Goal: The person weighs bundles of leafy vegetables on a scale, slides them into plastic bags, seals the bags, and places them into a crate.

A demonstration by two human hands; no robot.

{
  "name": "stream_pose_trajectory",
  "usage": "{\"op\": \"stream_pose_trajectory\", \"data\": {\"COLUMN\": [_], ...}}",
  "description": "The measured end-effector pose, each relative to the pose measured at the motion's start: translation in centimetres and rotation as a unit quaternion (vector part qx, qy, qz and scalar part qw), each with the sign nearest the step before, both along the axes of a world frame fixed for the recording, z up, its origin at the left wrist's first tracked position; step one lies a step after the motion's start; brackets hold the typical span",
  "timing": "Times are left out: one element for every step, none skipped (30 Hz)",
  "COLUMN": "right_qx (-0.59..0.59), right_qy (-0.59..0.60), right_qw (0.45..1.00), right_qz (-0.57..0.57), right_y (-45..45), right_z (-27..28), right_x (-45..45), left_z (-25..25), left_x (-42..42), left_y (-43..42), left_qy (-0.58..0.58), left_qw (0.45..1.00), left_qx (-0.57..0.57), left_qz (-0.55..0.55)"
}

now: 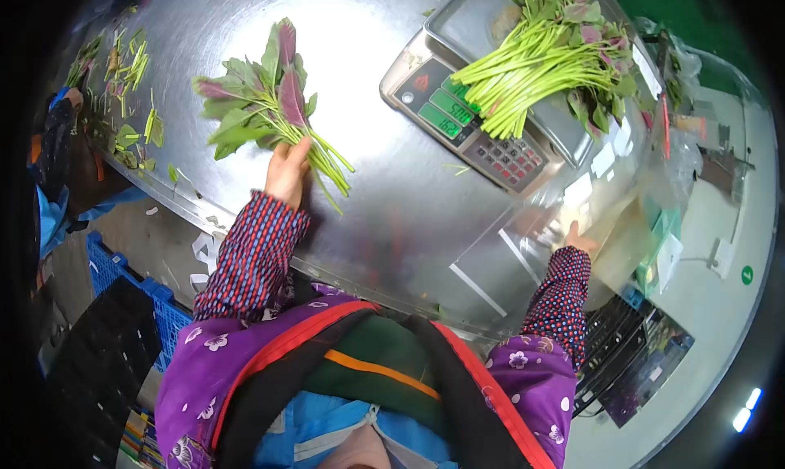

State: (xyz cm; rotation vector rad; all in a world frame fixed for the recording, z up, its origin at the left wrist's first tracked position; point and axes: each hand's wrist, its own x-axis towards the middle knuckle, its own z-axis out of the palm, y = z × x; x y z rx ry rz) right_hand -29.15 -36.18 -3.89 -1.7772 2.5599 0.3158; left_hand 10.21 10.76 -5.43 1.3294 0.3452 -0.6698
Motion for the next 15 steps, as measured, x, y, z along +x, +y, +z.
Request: {"op": "stream_pose_trajectory", "data": {"right_qx": [0.005, 0.014, 0.024, 0.015, 0.006, 0.031, 0.055, 0.078, 0.122, 0.151, 0.263, 0.349, 0.289, 0.227, 0.151], "right_qy": [0.006, -0.002, -0.01, 0.011, 0.036, 0.053, 0.072, 0.09, 0.061, 0.018, -0.049, -0.09, -0.187, -0.281, -0.381], "right_qw": [1.0, 0.996, 0.985, 0.98, 0.975, 0.964, 0.95, 0.934, 0.913, 0.889, 0.911, 0.915, 0.917, 0.906, 0.872], "right_qz": [0.005, 0.091, 0.173, 0.198, 0.22, 0.259, 0.298, 0.337, 0.385, 0.432, 0.315, 0.179, 0.2, 0.223, 0.267], "right_y": [-1.0, -2.8, -3.8, -2.4, -0.2, 1.0, 2.0, 3.4, 6.4, 8.7, 11.8, 15.0, 14.2, 13.3, 12.2], "right_z": [-1.0, -2.3, -3.6, -1.6, 2.2, 4.0, 5.7, 7.4, 9.2, 9.8, 12.6, 15.5, 15.4, 15.4, 15.9], "right_x": [-1.2, -3.8, -5.8, -4.1, -1.2, -0.5, -0.1, 0.4, 1.1, 0.9, 4.7, 8.4, 8.4, 8.4, 10.7], "left_z": [2.2, 2.7, 3.1, 4.2, 5.3, 5.2, 5.8, 7.0, 8.1, 8.7, 9.2, 9.8, 10.2, 10.4, 10.6], "left_x": [-0.5, -1.5, -2.5, -3.4, -3.9, -3.9, -3.4, -2.4, -1.5, -0.7, 0.0, 0.9, 1.5, 1.6, 1.5], "left_y": [0.7, 1.3, 1.9, 2.1, 2.0, 2.1, 1.2, -0.4, -2.2, -4.8, -7.9, -11.0, -13.9, -16.6, -18.7], "left_qy": [0.018, -0.019, -0.056, -0.093, -0.127, -0.292, -0.352, -0.409, -0.467, -0.507, -0.547, -0.576, -0.603, -0.611, -0.619], "left_qw": [0.999, 0.995, 0.987, 0.977, 0.965, 0.927, 0.906, 0.879, 0.846, 0.83, 0.812, 0.795, 0.776, 0.766, 0.755], "left_qx": [0.037, 0.083, 0.13, 0.174, 0.214, 0.233, 0.236, 0.235, 0.231, 0.194, 0.154, 0.119, 0.086, 0.107, 0.13], "left_qz": [0.011, 0.045, 0.076, 0.08, 0.08, 0.028, -0.023, -0.072, -0.119, -0.129, -0.135, -0.15, -0.163, -0.168, -0.174]}}
